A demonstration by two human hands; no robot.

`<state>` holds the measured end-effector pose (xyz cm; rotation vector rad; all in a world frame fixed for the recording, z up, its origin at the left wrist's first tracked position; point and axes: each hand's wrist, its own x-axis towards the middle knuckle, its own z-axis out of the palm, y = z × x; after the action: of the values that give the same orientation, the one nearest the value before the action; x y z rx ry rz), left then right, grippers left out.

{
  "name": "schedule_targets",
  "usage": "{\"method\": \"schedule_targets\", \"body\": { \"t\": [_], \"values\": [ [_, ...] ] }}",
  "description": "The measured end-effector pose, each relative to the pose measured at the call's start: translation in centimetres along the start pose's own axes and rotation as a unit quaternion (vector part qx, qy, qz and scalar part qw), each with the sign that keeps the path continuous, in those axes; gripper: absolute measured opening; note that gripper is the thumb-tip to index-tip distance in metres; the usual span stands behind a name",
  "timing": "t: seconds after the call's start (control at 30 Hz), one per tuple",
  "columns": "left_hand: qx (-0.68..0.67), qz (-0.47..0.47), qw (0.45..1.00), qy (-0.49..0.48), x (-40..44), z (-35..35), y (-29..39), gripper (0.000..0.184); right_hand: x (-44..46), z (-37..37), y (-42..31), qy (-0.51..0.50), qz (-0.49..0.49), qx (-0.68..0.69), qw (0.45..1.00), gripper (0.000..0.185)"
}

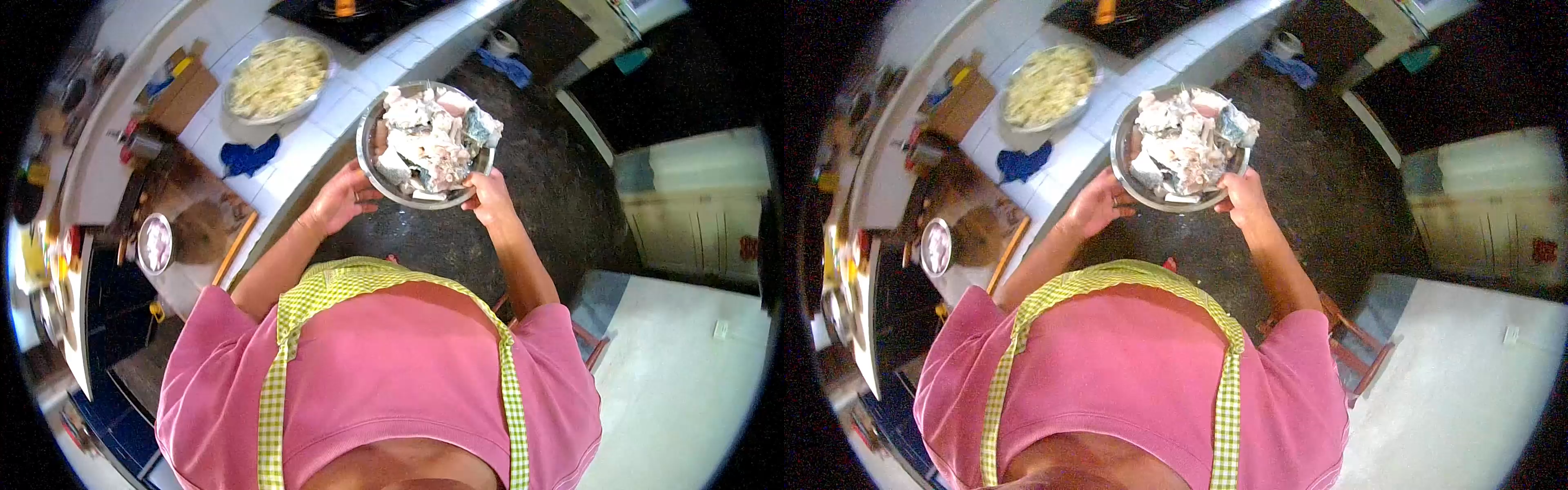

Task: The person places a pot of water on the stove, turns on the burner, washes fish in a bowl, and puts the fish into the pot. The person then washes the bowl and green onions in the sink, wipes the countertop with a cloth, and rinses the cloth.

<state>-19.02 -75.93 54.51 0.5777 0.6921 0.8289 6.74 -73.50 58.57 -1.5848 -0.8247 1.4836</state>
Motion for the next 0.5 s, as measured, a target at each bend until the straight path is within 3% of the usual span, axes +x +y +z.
{"method": "schedule_targets", "body": {
  "t": [0.03, 0.1, 0.33, 0.47, 0.5],
  "values": [
    [-0.039, -0.013, 0.999, -0.015, 0.3, -8.8, -1.2, 0.048, 2.9, 5.8, 5.8, 0.006, 0.0, -0.005, 1.0, 0.016],
    [-0.037, -0.05, 0.998, -0.033, 3.8, -12.3, -0.9, 0.044, 4.1, 6.7, 7.0, 0.008, -0.026, -0.009, 1.0, 0.019],
    [0.04, -0.06, 0.995, -0.063, 15.1, -16.6, -0.4, 0.055, 11.1, 5.5, 11.4, 0.077, -0.03, -0.01, 0.996, 0.023],
    [0.062, -0.056, 0.996, -0.042, 17.3, -19.4, -0.7, 0.057, 14.3, 4.1, 14.1, 0.095, -0.026, 0.033, 0.995, 0.02],
    [0.071, -0.046, 0.996, -0.02, 17.0, -22.9, -1.4, 0.058, 16.4, 5.9, 16.1, 0.09, -0.01, 0.027, 0.996, 0.022]
  ]
}}
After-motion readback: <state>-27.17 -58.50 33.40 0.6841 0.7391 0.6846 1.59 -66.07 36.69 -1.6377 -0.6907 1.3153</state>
